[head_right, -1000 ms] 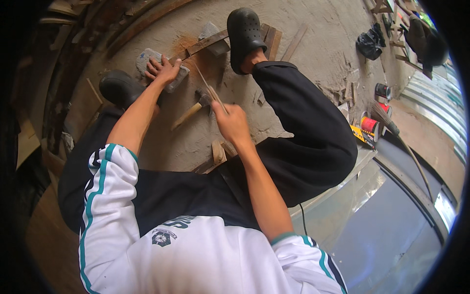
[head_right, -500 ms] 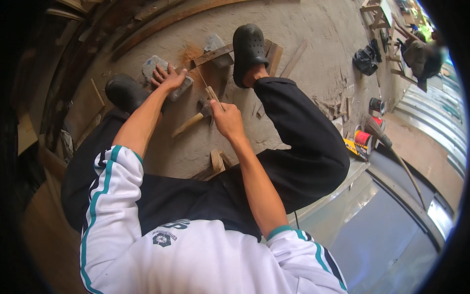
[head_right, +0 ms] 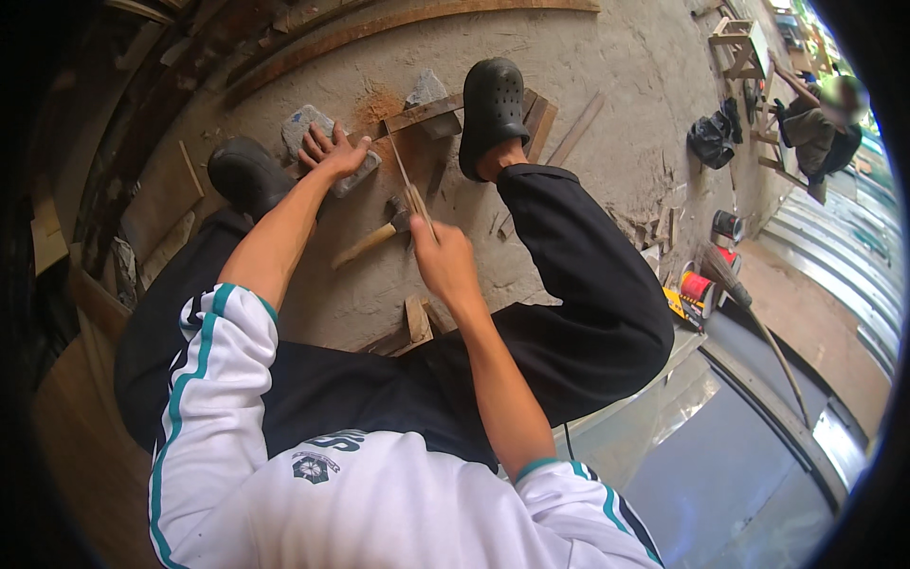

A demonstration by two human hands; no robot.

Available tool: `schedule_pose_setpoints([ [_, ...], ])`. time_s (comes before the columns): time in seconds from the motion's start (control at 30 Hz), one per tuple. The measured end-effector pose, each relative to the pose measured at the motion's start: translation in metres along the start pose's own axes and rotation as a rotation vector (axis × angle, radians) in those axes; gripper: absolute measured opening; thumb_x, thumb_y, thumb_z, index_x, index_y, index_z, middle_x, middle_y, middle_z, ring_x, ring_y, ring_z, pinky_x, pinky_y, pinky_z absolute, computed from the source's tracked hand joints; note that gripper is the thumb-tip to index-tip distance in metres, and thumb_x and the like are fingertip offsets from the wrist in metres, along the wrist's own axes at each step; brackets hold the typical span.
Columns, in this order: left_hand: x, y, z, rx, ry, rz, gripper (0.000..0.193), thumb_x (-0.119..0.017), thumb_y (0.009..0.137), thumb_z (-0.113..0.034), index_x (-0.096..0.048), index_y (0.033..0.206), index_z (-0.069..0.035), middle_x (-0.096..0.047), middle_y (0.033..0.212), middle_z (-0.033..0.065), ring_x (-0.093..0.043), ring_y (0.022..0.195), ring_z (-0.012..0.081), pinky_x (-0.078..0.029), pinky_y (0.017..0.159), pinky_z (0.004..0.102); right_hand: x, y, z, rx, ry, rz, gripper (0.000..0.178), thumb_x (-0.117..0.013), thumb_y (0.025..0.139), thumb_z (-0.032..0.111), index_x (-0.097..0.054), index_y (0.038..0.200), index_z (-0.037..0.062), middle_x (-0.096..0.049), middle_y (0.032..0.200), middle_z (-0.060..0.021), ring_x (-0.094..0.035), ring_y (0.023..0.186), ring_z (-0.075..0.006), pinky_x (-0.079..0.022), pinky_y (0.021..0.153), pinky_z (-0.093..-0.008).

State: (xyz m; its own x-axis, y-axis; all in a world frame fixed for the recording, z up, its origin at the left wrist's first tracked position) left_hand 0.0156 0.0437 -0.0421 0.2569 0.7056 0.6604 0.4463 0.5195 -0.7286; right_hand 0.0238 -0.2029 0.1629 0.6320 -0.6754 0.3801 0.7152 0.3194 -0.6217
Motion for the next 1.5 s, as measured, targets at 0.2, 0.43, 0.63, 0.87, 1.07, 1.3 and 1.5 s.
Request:
schedule_pose_setpoints([
  [0.2, -0.001, 0.0, -0.005, -0.004, 0.012, 0.0, 0.091, -0.039, 0.091, -0.066, 0.001, 0.157, -0.017, 0.026, 0.156, 0.0222, 0.03, 0.142, 0.0402, 0.018, 0.108, 0.0618, 0.013, -0.034, -0.016, -0.047, 0.031, 0.001, 0.05, -0.051, 0.097, 0.035, -0.051, 0.068, -0.0052, -0.045, 0.053, -0.0121, -0.045, 0.053, -0.0187, -0.038, 0.055, -0.0395],
  [0.43, -0.004, 0.01, 0.006, 0.01, 0.011, -0.03, 0.094, -0.038, 0.088, -0.07, 0.001, 0.157, -0.019, 0.025, 0.157, 0.0221, 0.028, 0.143, 0.0407, 0.016, 0.109, 0.062, 0.005, -0.029, -0.015, 0.046, 0.014, 0.003, 0.05, -0.051, 0.097, 0.036, -0.052, 0.069, -0.0057, -0.044, 0.054, -0.0138, -0.043, 0.055, -0.0186, -0.038, 0.055, -0.0407],
  [0.63, 0.004, -0.002, -0.007, 0.008, 0.004, 0.028, 0.09, -0.037, 0.091, -0.065, 0.001, 0.157, -0.018, 0.027, 0.156, 0.0214, 0.03, 0.142, 0.0401, 0.018, 0.109, 0.0609, 0.009, -0.014, -0.009, 0.079, -0.029, -0.029, 0.05, -0.051, 0.097, 0.036, -0.053, 0.071, -0.0065, -0.046, 0.056, -0.0186, -0.045, 0.054, -0.0249, -0.039, 0.058, -0.0428],
  [0.87, 0.001, -0.003, -0.001, 0.032, 0.034, 0.018, 0.088, -0.036, 0.092, -0.064, 0.0, 0.157, -0.016, 0.027, 0.156, 0.0222, 0.029, 0.142, 0.0404, 0.018, 0.109, 0.0604, 0.006, -0.024, -0.011, 0.055, -0.043, 0.022, 0.049, -0.051, 0.097, 0.036, -0.054, 0.074, -0.0072, -0.05, 0.061, -0.0231, -0.052, 0.056, -0.0288, -0.041, 0.06, -0.0439],
  [1.07, 0.01, -0.005, -0.002, 0.009, 0.017, 0.003, 0.087, -0.036, 0.093, -0.063, 0.0, 0.157, -0.016, 0.028, 0.156, 0.0224, 0.029, 0.142, 0.0412, 0.017, 0.11, 0.0602, 0.004, -0.011, -0.014, 0.041, -0.028, 0.025, 0.048, -0.051, 0.098, 0.035, -0.052, 0.072, -0.0058, -0.046, 0.058, -0.0171, -0.045, 0.057, -0.0186, -0.039, 0.057, -0.0404],
  [1.3, 0.004, -0.006, 0.0, 0.003, 0.023, -0.002, 0.088, -0.037, 0.092, -0.063, 0.001, 0.156, -0.015, 0.027, 0.156, 0.0222, 0.028, 0.142, 0.0409, 0.017, 0.11, 0.0605, 0.007, -0.031, -0.038, 0.045, 0.002, 0.009, 0.049, -0.051, 0.098, 0.035, -0.049, 0.065, -0.0004, -0.044, 0.055, -0.0052, -0.04, 0.053, -0.0133, -0.034, 0.052, -0.0338],
  [1.5, -0.002, -0.008, -0.011, -0.008, 0.014, 0.025, 0.089, -0.037, 0.092, -0.064, 0.0, 0.156, -0.016, 0.027, 0.156, 0.0223, 0.028, 0.143, 0.0411, 0.016, 0.11, 0.061, 0.004, 0.016, -0.029, 0.066, -0.024, -0.028, 0.049, -0.051, 0.096, 0.037, -0.053, 0.072, -0.006, -0.045, 0.056, -0.0162, -0.043, 0.055, -0.0221, -0.039, 0.058, -0.0407],
])
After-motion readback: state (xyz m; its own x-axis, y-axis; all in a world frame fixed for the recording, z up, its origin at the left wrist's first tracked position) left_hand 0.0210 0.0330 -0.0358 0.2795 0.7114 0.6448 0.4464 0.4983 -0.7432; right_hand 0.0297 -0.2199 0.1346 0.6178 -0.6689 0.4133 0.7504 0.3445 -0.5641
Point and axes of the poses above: each hand's wrist, its own y-axis towards the middle knuckle, its own x-axis out of the back of the hand, z = x × y, the point moved 8 cm from there along y, towards the middle knuckle
